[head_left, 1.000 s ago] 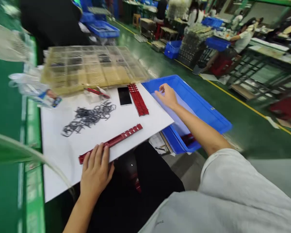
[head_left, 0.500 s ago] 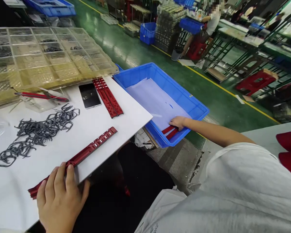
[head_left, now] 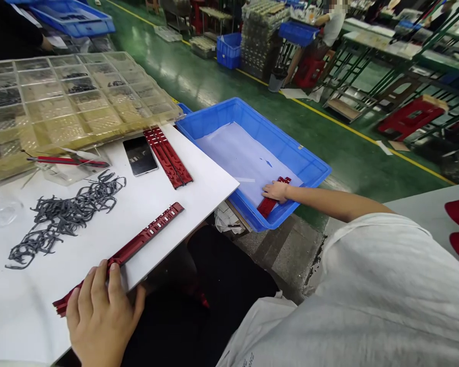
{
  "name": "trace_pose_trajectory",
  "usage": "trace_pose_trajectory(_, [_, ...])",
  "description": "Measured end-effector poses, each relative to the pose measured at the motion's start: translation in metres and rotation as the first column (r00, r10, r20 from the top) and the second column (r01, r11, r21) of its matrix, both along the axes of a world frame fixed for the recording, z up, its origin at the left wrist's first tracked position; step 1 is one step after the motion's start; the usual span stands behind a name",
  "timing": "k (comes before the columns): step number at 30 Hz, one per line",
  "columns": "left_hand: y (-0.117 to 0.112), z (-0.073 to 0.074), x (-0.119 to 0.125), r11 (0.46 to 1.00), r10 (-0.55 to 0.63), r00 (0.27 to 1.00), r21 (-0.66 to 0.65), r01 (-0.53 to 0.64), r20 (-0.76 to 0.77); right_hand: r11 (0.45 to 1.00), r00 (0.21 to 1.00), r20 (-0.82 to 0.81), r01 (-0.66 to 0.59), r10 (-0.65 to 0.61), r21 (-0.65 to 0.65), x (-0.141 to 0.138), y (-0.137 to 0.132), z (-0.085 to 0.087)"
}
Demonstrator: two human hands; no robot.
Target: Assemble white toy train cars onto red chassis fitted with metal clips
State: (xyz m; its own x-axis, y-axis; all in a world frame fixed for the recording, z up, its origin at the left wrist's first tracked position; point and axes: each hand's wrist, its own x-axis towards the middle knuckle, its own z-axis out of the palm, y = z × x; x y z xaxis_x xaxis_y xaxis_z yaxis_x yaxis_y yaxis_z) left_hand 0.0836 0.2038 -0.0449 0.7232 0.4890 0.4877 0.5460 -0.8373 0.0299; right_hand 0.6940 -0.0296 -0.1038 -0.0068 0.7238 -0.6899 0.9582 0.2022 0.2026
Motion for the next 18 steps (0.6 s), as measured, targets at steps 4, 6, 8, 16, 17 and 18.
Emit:
trace_pose_trajectory(4, [-0.003,0.004,0.002,1.000,0.012,1.000,0.002,-0.012,0.023,1.000,1.000,-0.021,-0.007,0.007,-0.003,-0.004,0.002,0.001])
trace_pose_trajectory(6, [-0.004,0.005,0.003,1.000,0.011,1.000,0.001,-0.011,0.023,1.000,0.999,-0.034,-0.014,0.013,-0.015,-0.005,0.004,0.004])
trace_pose_trajectory(8, [-0.004,0.005,0.003,1.000,0.003,1.000,-0.005,-0.003,0.024,0.999,0.999,-0.046,-0.016,0.014,-0.035,-0.002,0.006,0.009])
trace_pose_trajectory(16, [-0.003,0.001,0.001,0.999,0.025,0.999,-0.023,-0.024,0.031,0.991,0.985,-0.122,0.115,-0.122,-0.064,0.033,0.025,0.030])
trace_pose_trajectory(17, [-0.003,0.000,0.001,0.999,0.024,0.999,-0.031,-0.023,0.028,0.987,0.979,-0.127,0.153,-0.159,-0.055,0.036,0.028,0.031])
trace_pose_trajectory(18, [-0.002,0.000,0.000,0.999,0.024,0.999,-0.035,-0.023,0.024,0.979,0.970,-0.127,0.204,-0.206,-0.031,0.038,0.031,0.031])
